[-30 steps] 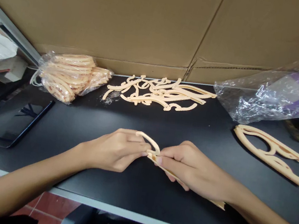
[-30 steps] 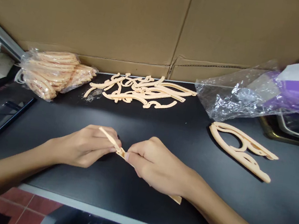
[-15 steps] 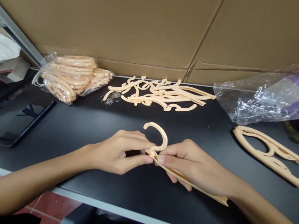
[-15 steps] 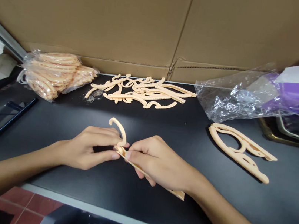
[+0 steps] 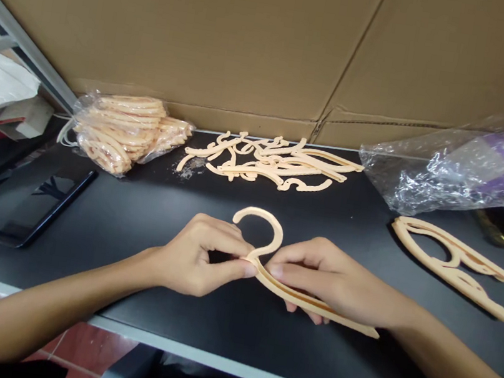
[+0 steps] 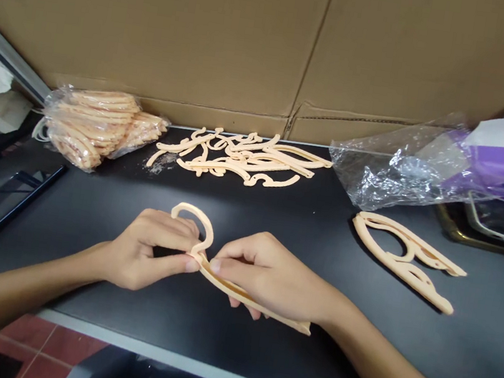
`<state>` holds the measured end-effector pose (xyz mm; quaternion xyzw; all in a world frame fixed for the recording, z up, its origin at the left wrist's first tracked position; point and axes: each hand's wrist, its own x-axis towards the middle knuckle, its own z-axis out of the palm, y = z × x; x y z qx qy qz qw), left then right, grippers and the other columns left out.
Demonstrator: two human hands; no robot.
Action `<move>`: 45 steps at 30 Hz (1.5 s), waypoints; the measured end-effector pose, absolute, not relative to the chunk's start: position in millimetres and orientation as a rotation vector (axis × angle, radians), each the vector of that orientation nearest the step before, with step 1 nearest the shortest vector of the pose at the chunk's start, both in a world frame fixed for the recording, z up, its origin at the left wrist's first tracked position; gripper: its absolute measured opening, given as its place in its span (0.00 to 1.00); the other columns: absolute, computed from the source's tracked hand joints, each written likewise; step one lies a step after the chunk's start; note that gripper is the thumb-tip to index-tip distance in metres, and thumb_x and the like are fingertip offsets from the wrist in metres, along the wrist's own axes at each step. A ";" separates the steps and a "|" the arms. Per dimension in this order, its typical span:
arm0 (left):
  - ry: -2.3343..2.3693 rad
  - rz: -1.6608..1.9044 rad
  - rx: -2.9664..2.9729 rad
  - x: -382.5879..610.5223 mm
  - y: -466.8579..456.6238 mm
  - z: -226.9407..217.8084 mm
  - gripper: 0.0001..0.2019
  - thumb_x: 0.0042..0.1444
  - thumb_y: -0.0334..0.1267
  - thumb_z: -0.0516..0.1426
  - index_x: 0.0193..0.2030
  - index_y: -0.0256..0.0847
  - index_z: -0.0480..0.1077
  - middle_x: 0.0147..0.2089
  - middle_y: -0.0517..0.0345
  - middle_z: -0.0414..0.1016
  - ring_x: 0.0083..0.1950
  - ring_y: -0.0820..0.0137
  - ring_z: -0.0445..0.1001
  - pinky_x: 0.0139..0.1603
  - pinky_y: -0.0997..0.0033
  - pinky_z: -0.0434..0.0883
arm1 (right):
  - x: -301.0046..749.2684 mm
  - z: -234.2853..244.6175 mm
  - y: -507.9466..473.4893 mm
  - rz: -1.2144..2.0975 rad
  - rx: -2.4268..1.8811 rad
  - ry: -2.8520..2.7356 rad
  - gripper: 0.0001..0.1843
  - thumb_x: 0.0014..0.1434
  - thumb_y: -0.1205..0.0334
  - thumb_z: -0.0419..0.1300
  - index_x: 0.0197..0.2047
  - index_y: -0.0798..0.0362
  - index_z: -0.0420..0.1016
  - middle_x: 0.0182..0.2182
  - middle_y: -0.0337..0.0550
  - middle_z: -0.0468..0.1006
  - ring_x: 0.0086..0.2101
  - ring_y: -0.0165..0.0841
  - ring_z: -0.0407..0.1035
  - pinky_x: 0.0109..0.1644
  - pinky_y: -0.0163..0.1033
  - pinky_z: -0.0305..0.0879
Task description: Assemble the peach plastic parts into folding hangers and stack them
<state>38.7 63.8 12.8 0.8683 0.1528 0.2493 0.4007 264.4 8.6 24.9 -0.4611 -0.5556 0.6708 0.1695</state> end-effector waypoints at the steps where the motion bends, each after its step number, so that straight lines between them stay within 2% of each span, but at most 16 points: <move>1: 0.424 0.640 2.164 37.9 64.8 14.6 0.08 0.61 0.32 0.60 0.34 0.35 0.79 0.27 0.55 0.76 0.27 0.72 0.69 0.32 0.70 0.68 | 266.9 26.2 10.0 1.919 -1.305 -1.556 0.17 0.61 0.51 0.60 0.29 0.56 0.73 0.22 0.37 0.73 0.17 0.23 0.64 0.19 0.29 0.56; 6: 0.717 0.846 1.907 33.4 78.1 18.7 0.06 0.57 0.34 0.64 0.31 0.36 0.81 0.26 0.56 0.77 0.26 0.74 0.70 0.28 0.74 0.65 | 279.9 27.1 15.8 1.701 -1.234 -1.546 0.19 0.55 0.51 0.69 0.46 0.54 0.80 0.28 0.39 0.76 0.23 0.25 0.66 0.26 0.31 0.64; 9: 0.807 1.026 1.636 33.9 84.7 16.2 0.06 0.54 0.38 0.66 0.31 0.38 0.82 0.25 0.58 0.78 0.28 0.74 0.72 0.31 0.74 0.69 | 281.3 21.3 17.9 1.411 -1.277 -1.478 0.14 0.55 0.53 0.69 0.40 0.55 0.82 0.24 0.38 0.74 0.22 0.24 0.64 0.25 0.31 0.62; 11: 0.784 1.054 1.475 36.0 85.8 13.5 0.07 0.52 0.40 0.68 0.34 0.39 0.83 0.29 0.56 0.81 0.32 0.71 0.76 0.37 0.72 0.72 | 279.2 16.2 19.0 1.355 -1.284 -1.422 0.15 0.56 0.51 0.68 0.36 0.56 0.82 0.21 0.37 0.73 0.20 0.24 0.63 0.23 0.31 0.59; 15: 0.668 0.938 1.291 39.8 83.5 9.2 0.15 0.51 0.44 0.69 0.45 0.41 0.82 0.42 0.49 0.84 0.43 0.65 0.80 0.47 0.65 0.75 | 272.5 9.6 19.6 1.463 -1.250 -1.397 0.18 0.55 0.47 0.68 0.34 0.57 0.82 0.20 0.38 0.72 0.20 0.25 0.63 0.23 0.32 0.58; 19: 0.507 0.775 1.342 37.4 82.3 12.6 0.19 0.58 0.49 0.64 0.51 0.41 0.79 0.49 0.46 0.82 0.52 0.61 0.78 0.55 0.59 0.72 | 269.2 8.1 17.1 1.515 -1.205 -1.408 0.19 0.57 0.46 0.67 0.34 0.57 0.81 0.21 0.38 0.73 0.21 0.25 0.62 0.24 0.32 0.58; 22: 0.397 0.564 1.542 34.3 81.4 20.7 0.20 0.62 0.51 0.60 0.54 0.42 0.77 0.54 0.45 0.79 0.56 0.59 0.76 0.59 0.57 0.70 | 270.1 7.0 15.7 1.566 -1.136 -1.390 0.19 0.58 0.47 0.65 0.30 0.57 0.79 0.20 0.38 0.71 0.21 0.26 0.62 0.24 0.33 0.58; 25: 0.327 0.458 1.640 34.3 79.2 25.2 0.19 0.64 0.51 0.58 0.52 0.40 0.78 0.57 0.44 0.77 0.58 0.59 0.75 0.61 0.57 0.68 | 270.2 6.6 15.8 1.589 -1.094 -1.402 0.19 0.58 0.48 0.65 0.28 0.56 0.78 0.19 0.38 0.70 0.21 0.26 0.62 0.24 0.33 0.59; 28: 0.349 0.549 1.539 36.8 77.5 23.6 0.17 0.65 0.50 0.57 0.41 0.38 0.78 0.56 0.44 0.78 0.57 0.60 0.76 0.62 0.56 0.67 | 267.2 7.6 15.8 1.531 -1.137 -1.421 0.19 0.58 0.46 0.65 0.31 0.55 0.80 0.19 0.37 0.71 0.21 0.26 0.62 0.24 0.33 0.59; 30: 0.380 0.623 1.423 37.9 77.5 23.6 0.17 0.65 0.48 0.57 0.34 0.37 0.75 0.52 0.45 0.80 0.56 0.59 0.76 0.61 0.55 0.68 | 265.3 8.0 15.5 1.361 -1.224 -1.473 0.19 0.59 0.45 0.64 0.34 0.54 0.81 0.21 0.38 0.73 0.21 0.28 0.63 0.25 0.35 0.60; 33: 0.376 0.741 1.321 36.6 79.6 29.3 0.16 0.65 0.45 0.57 0.28 0.38 0.69 0.36 0.48 0.82 0.55 0.57 0.77 0.60 0.52 0.69 | 267.8 4.8 17.4 0.819 -1.410 -1.623 0.17 0.63 0.49 0.60 0.37 0.53 0.81 0.28 0.43 0.78 0.28 0.33 0.70 0.33 0.39 0.66; 35: 0.373 0.851 1.345 34.0 81.6 34.1 0.16 0.65 0.42 0.56 0.27 0.39 0.67 0.25 0.54 0.78 0.47 0.58 0.80 0.55 0.52 0.71 | 274.1 -1.1 21.6 0.395 -1.493 -1.737 0.15 0.66 0.54 0.56 0.39 0.53 0.80 0.34 0.47 0.81 0.36 0.37 0.73 0.43 0.43 0.69; 37: 0.400 0.972 1.411 31.0 83.0 36.1 0.15 0.65 0.41 0.54 0.27 0.39 0.65 0.18 0.60 0.71 0.32 0.63 0.79 0.49 0.55 0.72 | 282.2 -9.3 27.8 0.091 -1.510 -1.846 0.15 0.67 0.57 0.53 0.45 0.54 0.79 0.41 0.51 0.82 0.44 0.42 0.73 0.52 0.48 0.68; 40: 0.511 1.098 1.523 27.4 83.0 32.1 0.15 0.65 0.41 0.54 0.27 0.40 0.64 0.16 0.67 0.62 0.18 0.75 0.63 0.37 0.64 0.69 | 291.6 -21.5 37.1 -0.071 -1.551 -2.016 0.20 0.68 0.59 0.50 0.58 0.58 0.73 0.57 0.56 0.75 0.59 0.48 0.65 0.63 0.56 0.61; 42: 0.650 1.126 1.676 26.1 82.0 27.7 0.14 0.64 0.42 0.55 0.28 0.39 0.65 0.18 0.67 0.60 0.19 0.77 0.57 0.29 0.70 0.63 | 294.0 -27.1 40.7 -0.084 -1.632 -2.091 0.24 0.69 0.59 0.48 0.63 0.61 0.67 0.64 0.58 0.69 0.65 0.50 0.59 0.66 0.59 0.58; 45: 0.887 1.059 2.030 26.1 80.8 24.1 0.12 0.64 0.41 0.54 0.31 0.38 0.67 0.22 0.65 0.62 0.22 0.77 0.58 0.26 0.74 0.58 | 294.0 -30.8 42.2 -0.052 -1.717 -2.134 0.27 0.70 0.57 0.46 0.67 0.61 0.63 0.66 0.57 0.66 0.67 0.51 0.55 0.67 0.60 0.57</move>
